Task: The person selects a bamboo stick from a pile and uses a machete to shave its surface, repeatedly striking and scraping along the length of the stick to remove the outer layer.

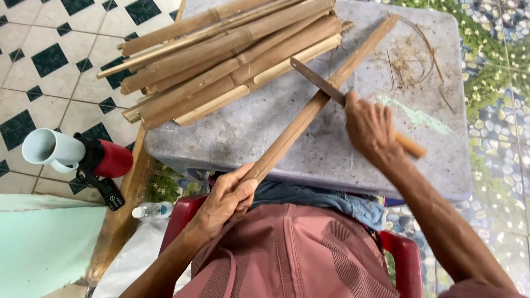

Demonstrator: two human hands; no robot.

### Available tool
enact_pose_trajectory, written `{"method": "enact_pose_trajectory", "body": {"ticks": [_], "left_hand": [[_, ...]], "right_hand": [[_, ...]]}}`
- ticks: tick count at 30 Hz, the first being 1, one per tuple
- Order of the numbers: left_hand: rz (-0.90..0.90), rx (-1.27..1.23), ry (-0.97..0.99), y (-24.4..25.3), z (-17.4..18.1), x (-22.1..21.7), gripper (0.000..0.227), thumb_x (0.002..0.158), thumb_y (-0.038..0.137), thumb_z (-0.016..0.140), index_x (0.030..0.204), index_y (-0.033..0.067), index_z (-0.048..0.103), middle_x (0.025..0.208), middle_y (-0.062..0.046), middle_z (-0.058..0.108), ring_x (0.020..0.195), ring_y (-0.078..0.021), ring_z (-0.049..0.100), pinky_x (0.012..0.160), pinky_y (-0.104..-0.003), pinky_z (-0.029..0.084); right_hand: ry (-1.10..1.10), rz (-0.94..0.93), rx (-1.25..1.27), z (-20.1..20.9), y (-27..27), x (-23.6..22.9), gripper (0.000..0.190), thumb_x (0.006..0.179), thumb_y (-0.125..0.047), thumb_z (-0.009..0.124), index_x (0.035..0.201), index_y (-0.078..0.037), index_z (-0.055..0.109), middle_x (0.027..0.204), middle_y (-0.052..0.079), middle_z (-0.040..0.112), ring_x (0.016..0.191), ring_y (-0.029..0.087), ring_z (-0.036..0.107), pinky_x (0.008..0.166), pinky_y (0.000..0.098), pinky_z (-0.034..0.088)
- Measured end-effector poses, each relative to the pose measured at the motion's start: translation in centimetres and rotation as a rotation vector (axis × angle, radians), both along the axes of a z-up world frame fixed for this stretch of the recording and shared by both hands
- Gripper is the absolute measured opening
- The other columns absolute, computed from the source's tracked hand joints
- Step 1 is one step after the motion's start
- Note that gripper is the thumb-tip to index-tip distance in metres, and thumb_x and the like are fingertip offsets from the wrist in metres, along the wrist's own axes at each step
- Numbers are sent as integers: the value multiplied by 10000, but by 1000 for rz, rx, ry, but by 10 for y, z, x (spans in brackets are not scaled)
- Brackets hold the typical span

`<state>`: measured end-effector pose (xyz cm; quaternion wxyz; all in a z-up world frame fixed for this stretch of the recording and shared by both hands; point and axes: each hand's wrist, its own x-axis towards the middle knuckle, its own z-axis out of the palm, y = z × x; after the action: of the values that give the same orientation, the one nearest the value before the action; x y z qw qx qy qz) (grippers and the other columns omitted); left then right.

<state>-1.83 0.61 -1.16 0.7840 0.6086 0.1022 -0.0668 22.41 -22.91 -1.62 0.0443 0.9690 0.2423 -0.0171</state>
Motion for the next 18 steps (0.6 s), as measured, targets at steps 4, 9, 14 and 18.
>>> {"method": "enact_pose_trajectory", "body": {"ticks": [4, 9, 14, 18], "left_hand": [[23, -40, 9, -2, -7, 3, 540, 1008, 123, 560, 1478, -121, 449, 450, -60, 448, 316, -129, 398, 276, -242, 346], [21, -4, -29, -3, -6, 5, 518, 1019, 132, 538, 1475, -102, 459, 465, -53, 452, 345, -106, 389, 297, -229, 335], [8, -6, -34, -4, -11, 5, 516, 1023, 130, 535, 1490, -79, 466, 466, -44, 455, 347, -98, 380, 294, -225, 340], [18, 10, -45, -3, -9, 7, 516, 1026, 135, 532, 1494, -71, 465, 468, -48, 453, 350, -102, 376, 298, -227, 339]], "right_hand": [[-20, 131, -47, 4, 2, -10, 85, 970, -154, 527, 1051, -153, 501, 842, 114, 720, 788, 356, 781, 742, 502, 599], [-37, 73, -36, 5, 3, 3, 119, 957, -100, 513, 1067, -128, 476, 854, 157, 744, 837, 408, 778, 772, 529, 580], [2, 77, -16, 0, 1, 2, 160, 950, -75, 525, 1100, -130, 517, 884, 171, 749, 876, 413, 779, 806, 538, 575], [-42, 85, 30, -2, 4, 4, 141, 936, -79, 516, 1063, -134, 491, 807, 132, 725, 810, 391, 777, 776, 517, 582]]}}
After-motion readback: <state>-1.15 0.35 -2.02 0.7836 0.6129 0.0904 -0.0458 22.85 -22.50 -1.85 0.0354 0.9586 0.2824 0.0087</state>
